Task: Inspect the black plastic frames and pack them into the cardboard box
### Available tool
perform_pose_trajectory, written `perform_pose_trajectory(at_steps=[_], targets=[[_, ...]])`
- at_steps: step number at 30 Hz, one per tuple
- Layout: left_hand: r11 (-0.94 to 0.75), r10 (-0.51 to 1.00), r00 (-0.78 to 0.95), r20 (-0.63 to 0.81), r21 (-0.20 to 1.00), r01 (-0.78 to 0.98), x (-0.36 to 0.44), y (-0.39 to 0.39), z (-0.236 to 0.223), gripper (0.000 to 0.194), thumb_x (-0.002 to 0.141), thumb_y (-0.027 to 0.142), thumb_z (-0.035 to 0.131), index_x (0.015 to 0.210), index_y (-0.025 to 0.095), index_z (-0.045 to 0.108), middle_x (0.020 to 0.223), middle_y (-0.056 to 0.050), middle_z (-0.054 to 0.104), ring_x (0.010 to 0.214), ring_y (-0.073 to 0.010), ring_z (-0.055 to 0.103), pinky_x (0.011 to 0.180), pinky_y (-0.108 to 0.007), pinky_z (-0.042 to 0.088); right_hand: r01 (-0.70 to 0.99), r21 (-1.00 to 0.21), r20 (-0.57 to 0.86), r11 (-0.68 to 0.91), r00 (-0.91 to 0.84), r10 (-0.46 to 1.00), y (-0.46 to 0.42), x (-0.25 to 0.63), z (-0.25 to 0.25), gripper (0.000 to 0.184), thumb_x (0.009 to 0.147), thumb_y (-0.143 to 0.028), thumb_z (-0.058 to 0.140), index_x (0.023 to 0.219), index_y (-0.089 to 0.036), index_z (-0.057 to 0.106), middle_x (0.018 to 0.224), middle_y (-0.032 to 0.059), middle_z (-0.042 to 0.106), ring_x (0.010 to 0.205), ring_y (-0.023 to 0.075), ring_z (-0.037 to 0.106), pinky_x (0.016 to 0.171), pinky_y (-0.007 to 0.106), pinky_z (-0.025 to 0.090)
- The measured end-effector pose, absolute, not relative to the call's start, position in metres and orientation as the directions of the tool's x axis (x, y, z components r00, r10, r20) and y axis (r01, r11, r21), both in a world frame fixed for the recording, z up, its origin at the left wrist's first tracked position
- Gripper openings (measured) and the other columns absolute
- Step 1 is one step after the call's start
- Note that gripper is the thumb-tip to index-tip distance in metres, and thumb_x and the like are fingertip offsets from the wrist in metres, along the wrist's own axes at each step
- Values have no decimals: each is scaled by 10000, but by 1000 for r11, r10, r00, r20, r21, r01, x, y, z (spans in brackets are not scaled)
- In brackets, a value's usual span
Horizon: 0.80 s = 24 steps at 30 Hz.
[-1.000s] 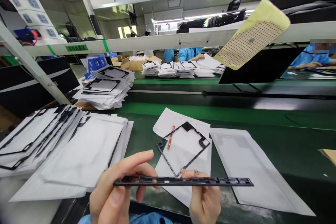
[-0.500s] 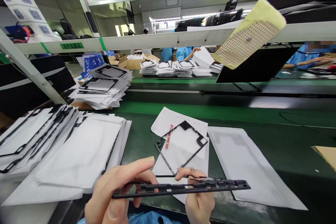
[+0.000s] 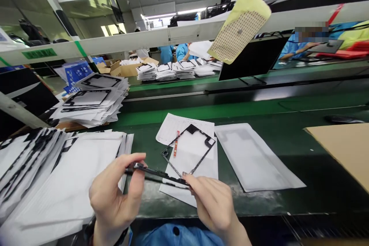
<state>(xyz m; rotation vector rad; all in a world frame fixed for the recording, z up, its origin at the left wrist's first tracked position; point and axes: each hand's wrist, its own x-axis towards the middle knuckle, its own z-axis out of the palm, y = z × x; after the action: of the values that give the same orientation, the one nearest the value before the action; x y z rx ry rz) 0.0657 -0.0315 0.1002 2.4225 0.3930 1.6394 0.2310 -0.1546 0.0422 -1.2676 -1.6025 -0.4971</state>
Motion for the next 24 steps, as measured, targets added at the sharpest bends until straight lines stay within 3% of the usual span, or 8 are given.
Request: perform_pose_trajectory(at_steps=[2,7,12,14,17,20,24], targets=[[-936,349,324,879,340,87,62,-39,101,121,881,163,539,963,184,625,695,-2,652,597,-132,623,527,-243,460,912,-207,876,353,12,482,-157,230,49,369,881,8,440,1168,-132,625,634,26,658,481,134,622,470,214,508],[-913,409,183,894,402,72,61,-53,100,160,916,242,513,943,175,656,685,-1,656,597,-126,630,566,-253,496,932,-108,893,346,-61,445,-160,229,51,312,842,37,444,1033,-113,640,683,74,710,540,154,671,481,228,517],[-926,372,153,916,354,135,66,-60,104,299,917,470,571,896,181,648,601,-1,636,517,-136,607,499,-267,484,937,-84,902,339,-73,426,-160,229,54,320,837,51,421,978,-143,632,631,51,694,512,146,654,471,235,510],[-926,369,79,926,358,123,66,-55,103,348,851,535,656,828,187,642,554,10,615,456,-127,568,445,-263,454,931,-134,895,339,-34,445,-161,233,54,282,884,6,442,993,-158,645,647,45,708,529,150,669,483,238,530],[-925,374,-85,923,378,32,63,-33,98,383,807,546,713,721,183,626,531,24,606,427,-122,551,399,-253,439,879,-334,877,340,158,453,-163,244,52,155,918,-93,574,967,-192,682,698,34,731,595,169,702,541,254,577],[-876,475,-371,798,471,-108,60,-2,90,466,758,556,756,582,173,558,480,51,535,398,-111,488,373,-249,399,716,-504,847,483,299,440,-166,250,50,83,903,-160,671,962,-205,708,735,35,736,645,185,713,571,274,600],[-707,696,-391,602,669,-228,55,30,78,597,695,687,711,509,195,427,508,49,465,403,-100,419,364,-256,315,547,-470,880,693,231,415,-165,241,58,191,911,-232,692,1084,-154,714,730,54,740,642,174,722,569,239,607]])
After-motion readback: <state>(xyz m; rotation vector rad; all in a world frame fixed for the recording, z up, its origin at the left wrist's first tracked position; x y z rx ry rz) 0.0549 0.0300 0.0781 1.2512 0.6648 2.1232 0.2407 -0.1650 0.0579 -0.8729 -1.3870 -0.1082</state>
